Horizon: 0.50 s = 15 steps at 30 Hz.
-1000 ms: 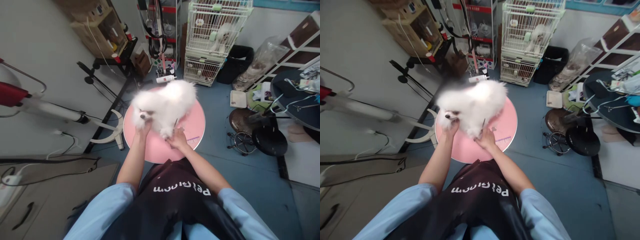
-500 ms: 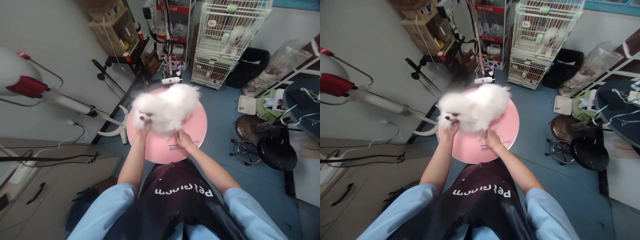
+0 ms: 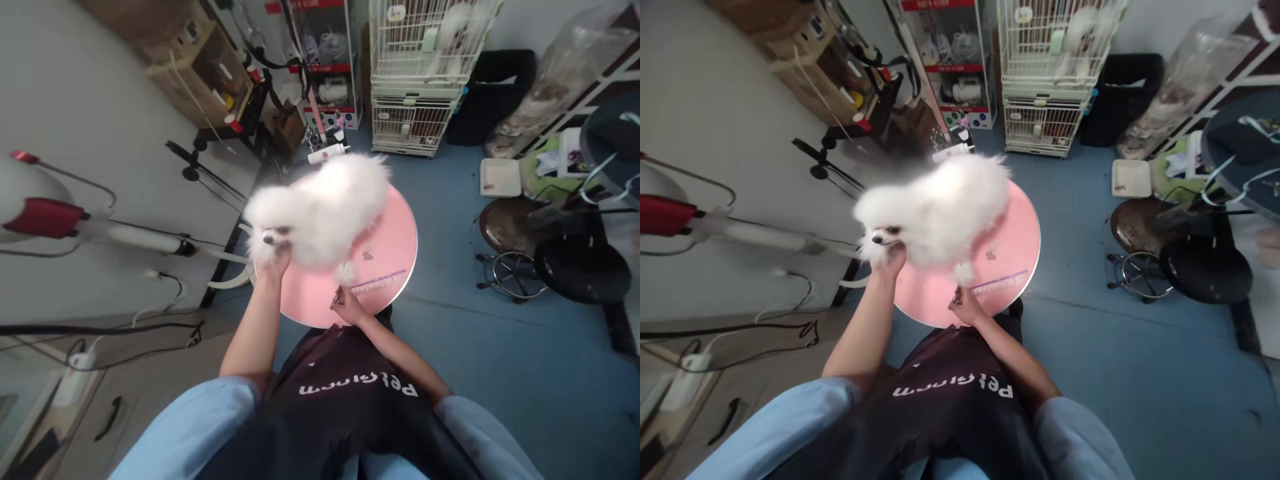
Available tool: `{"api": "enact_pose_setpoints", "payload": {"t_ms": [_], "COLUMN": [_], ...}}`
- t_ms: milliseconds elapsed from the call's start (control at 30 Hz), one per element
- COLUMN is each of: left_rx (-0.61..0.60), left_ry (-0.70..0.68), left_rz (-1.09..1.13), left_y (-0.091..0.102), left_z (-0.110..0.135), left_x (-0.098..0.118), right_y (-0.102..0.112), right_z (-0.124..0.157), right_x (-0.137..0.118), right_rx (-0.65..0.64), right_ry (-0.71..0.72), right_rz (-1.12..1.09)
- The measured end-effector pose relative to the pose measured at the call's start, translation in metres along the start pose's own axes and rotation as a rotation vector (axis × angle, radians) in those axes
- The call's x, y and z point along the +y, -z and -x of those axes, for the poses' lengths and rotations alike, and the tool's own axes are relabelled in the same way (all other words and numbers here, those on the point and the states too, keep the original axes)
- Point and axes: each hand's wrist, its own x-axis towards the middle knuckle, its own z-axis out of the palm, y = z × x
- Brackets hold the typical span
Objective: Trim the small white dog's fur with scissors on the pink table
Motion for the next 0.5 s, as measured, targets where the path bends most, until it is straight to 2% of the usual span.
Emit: {"api": "enact_pose_setpoints", "payload": {"t_ms": [67, 200, 367, 500], "left_rx": [0.007, -0.021, -0.159, -0.221], "left_ry": [0.065, 0.113, 0.114, 0.100], "left_rz": [0.113, 0.109, -0.043, -0.169], "left_y": [-0.001, 0.000, -0.002, -0.009], "left_z": [-0.001, -0.009, -0.017, -0.015], "left_x": [0.005, 0.014, 0.017, 0.018], "right_y": [-0.008, 0.004, 0.001, -0.004], "right_z": [-0.019, -0.049, -0.051, -0.056], "right_x": [-0.004, -0.007, 0.000, -0.006], "right_rx": [0.044, 0.111, 0.038, 0.085], "right_ry": [0.047, 0.080, 0.190, 0.191], "right_rz": [-0.092, -0.302, -0.512, -0.614]}}
